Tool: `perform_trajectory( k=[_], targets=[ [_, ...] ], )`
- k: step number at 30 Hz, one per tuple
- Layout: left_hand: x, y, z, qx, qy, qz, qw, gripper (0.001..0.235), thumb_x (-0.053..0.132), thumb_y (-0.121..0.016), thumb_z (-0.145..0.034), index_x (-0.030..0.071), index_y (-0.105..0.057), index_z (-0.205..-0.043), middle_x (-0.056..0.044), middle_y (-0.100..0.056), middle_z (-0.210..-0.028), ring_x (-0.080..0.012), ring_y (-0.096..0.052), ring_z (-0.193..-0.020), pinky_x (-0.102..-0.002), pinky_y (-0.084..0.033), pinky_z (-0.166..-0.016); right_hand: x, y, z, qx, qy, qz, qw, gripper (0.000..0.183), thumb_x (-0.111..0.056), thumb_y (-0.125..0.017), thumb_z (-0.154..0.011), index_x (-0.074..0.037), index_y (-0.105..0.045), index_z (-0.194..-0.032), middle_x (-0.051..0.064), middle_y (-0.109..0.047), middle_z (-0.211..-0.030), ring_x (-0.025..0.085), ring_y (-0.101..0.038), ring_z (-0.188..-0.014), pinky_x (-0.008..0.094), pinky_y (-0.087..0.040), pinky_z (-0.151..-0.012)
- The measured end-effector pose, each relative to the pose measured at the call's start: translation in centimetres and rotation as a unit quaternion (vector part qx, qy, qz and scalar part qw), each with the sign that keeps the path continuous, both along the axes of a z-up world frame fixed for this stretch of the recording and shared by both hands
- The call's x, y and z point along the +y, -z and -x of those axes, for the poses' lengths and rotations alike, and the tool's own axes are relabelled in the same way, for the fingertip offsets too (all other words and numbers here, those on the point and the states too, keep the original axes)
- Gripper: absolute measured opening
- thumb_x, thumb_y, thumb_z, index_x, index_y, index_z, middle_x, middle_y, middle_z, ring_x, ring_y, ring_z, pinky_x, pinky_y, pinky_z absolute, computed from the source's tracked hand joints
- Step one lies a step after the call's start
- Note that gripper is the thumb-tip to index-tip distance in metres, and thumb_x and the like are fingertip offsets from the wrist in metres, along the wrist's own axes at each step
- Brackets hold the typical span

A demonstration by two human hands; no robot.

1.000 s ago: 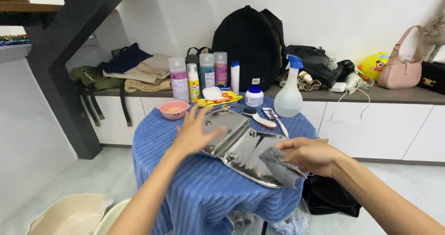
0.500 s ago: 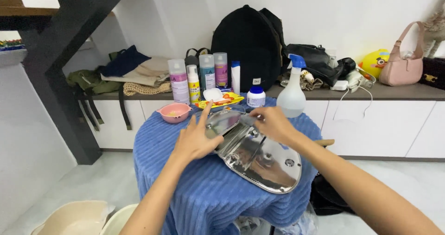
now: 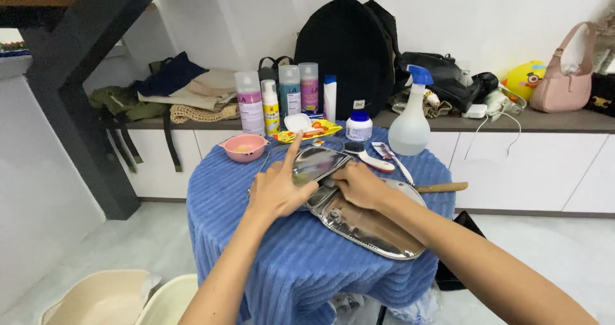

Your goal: Cleaning a silver metallic bag using a cloth and cleaning solution.

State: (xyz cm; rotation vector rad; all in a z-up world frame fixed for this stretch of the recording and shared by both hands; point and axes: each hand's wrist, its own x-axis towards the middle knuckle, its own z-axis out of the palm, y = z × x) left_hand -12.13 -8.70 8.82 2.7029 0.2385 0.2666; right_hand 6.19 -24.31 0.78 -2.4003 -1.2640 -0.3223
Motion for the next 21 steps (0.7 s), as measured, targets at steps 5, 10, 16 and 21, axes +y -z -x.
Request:
perform_trajectory(
  k=[5, 10, 16, 21],
  targets=[
    [-0.5, 1.1, 0.0, -0.065, -0.034, 0.001, 0.997, 0.104, 0.054, -0.058, -0.076, 0.043, -0.004, -0.164, -0.022, -0.065, -0.125, -0.0521, -0.062, -0.118, -0.055, -0.047, -0.104, 0.8, -0.7, 5.9, 0.013, -0.057, -0.015, 0.998, 0.020, -0.011, -0.064, -0.085, -0.009, -0.079, -0.098, 0.018, -0.075, -0.091, 0.038, -0.073, -0.094, 0.047, -0.058, -0.084],
    [-0.1, 2.5, 0.0, -0.100, -0.026, -0.016, 0.994, 0.100, 0.053, -0.059, -0.077, 0.045, -0.009, -0.163, -0.021, -0.066, -0.126, -0.0495, -0.065, -0.116, -0.055, -0.049, -0.104, 1.3, 1.4, 5.5, 0.112, -0.065, -0.058, 0.990, 0.016, -0.009, -0.065, -0.086, -0.004, -0.079, -0.091, 0.017, -0.075, -0.082, 0.035, -0.073, -0.082, 0.043, -0.057, -0.074],
    [1.0, 3.8, -0.7, -0.165, -0.020, 0.002, 0.986, 0.067, 0.053, -0.027, -0.097, 0.045, -0.015, -0.162, -0.024, -0.068, -0.125, -0.0526, -0.067, -0.109, -0.058, -0.049, -0.101, 2.1, 2.3, 6.3, 0.417, -0.037, -0.210, 0.884, 0.018, -0.008, -0.065, -0.092, -0.003, -0.081, -0.098, 0.007, -0.074, -0.073, 0.008, -0.056, -0.062, 0.021, -0.045, -0.057],
    [0.9, 3.6, -0.4, -0.163, -0.023, 0.011, 0.986, 0.063, 0.048, -0.016, -0.100, 0.043, -0.013, -0.163, -0.026, -0.070, -0.118, -0.0532, -0.067, -0.106, -0.058, -0.049, -0.100, 2.9, 1.7, 4.4, 0.564, -0.017, -0.277, 0.778, 0.023, -0.006, -0.060, -0.091, -0.006, -0.062, -0.068, 0.001, -0.044, -0.049, 0.009, -0.040, -0.041, 0.017, -0.028, -0.042]
  ],
)
